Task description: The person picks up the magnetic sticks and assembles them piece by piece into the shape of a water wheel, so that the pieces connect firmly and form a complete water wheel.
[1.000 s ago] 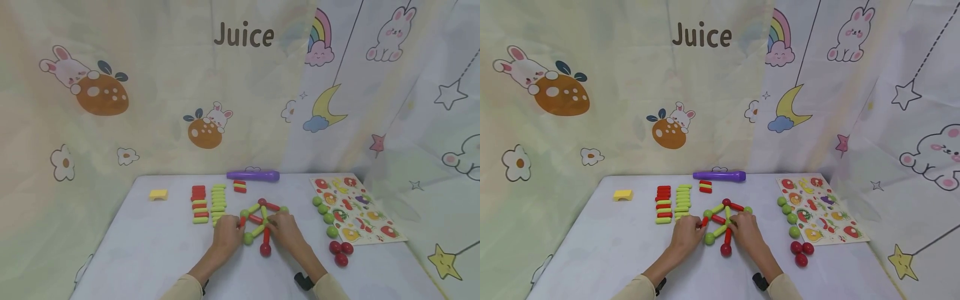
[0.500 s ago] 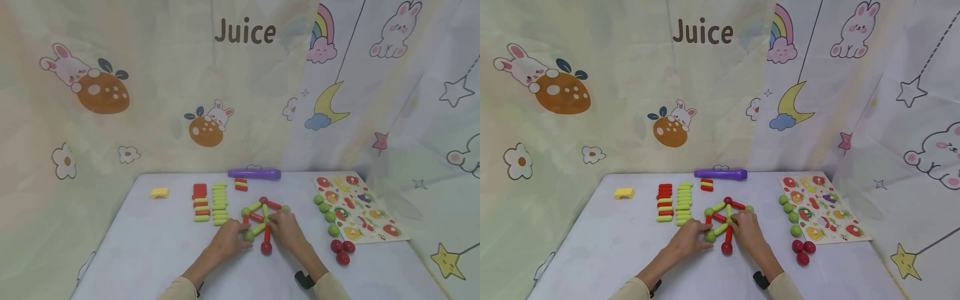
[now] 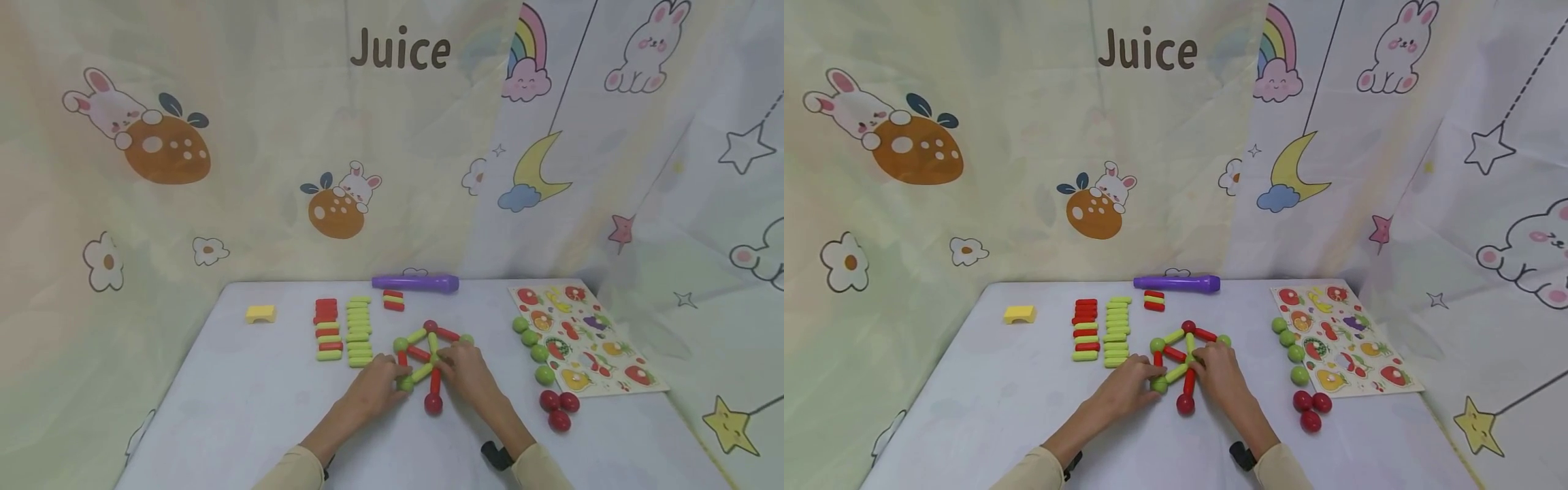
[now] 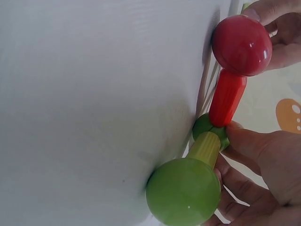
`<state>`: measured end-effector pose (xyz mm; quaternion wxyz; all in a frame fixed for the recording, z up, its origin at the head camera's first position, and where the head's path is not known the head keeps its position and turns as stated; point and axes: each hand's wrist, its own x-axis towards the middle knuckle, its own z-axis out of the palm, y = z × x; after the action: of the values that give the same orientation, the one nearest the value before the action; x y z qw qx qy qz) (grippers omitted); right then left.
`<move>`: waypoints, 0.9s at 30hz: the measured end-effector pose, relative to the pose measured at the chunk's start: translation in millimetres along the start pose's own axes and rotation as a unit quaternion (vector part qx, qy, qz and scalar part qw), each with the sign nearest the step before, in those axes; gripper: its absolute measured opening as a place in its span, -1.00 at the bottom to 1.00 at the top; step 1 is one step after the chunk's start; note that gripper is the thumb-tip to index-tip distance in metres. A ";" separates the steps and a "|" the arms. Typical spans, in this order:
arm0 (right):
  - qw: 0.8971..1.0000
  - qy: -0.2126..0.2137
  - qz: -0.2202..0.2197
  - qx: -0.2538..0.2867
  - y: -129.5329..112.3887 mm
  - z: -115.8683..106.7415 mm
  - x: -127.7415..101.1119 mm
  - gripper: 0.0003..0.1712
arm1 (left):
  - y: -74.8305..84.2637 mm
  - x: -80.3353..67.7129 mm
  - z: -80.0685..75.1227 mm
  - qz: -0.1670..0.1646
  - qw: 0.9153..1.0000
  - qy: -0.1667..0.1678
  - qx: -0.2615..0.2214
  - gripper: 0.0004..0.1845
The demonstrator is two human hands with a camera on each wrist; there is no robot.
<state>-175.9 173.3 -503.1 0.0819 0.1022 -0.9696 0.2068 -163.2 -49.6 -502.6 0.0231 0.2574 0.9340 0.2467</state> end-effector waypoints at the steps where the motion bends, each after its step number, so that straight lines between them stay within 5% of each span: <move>1: 1.000 0.000 -0.001 0.000 0.4 -0.1 0.4 -0.70 | -0.4 0.0 -0.4 -0.001 1.000 0.001 -0.004 -0.50; 12: 0.999 -0.016 -0.026 -0.027 7.6 -10.2 -1.7 -0.74 | -4.6 6.8 -1.6 -0.007 0.999 0.043 -0.008 -0.55; 16: 0.999 -0.030 -0.036 -0.021 11.5 -15.8 -0.4 -0.70 | -5.5 17.3 -19.2 -0.007 1.000 0.001 -0.008 -0.57; 19: 0.997 -0.043 -0.058 0.000 16.6 -20.4 1.2 -0.66 | -7.1 33.5 -48.2 -0.013 0.999 -0.032 -0.029 -0.60; 22: 0.993 -0.062 -0.099 0.019 22.8 -25.0 2.8 -0.66 | -14.0 59.3 -71.9 -0.016 0.999 -0.021 -0.035 -0.63; 27: 0.982 -0.107 -0.149 0.038 28.0 -28.3 7.4 -0.67 | -36.1 100.4 -71.1 -0.042 0.999 0.000 0.026 -0.66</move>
<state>-186.2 208.9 -486.9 0.0039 0.2697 -0.9382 0.2168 -279.2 -59.1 -448.8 0.0266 0.2189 0.9499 0.2215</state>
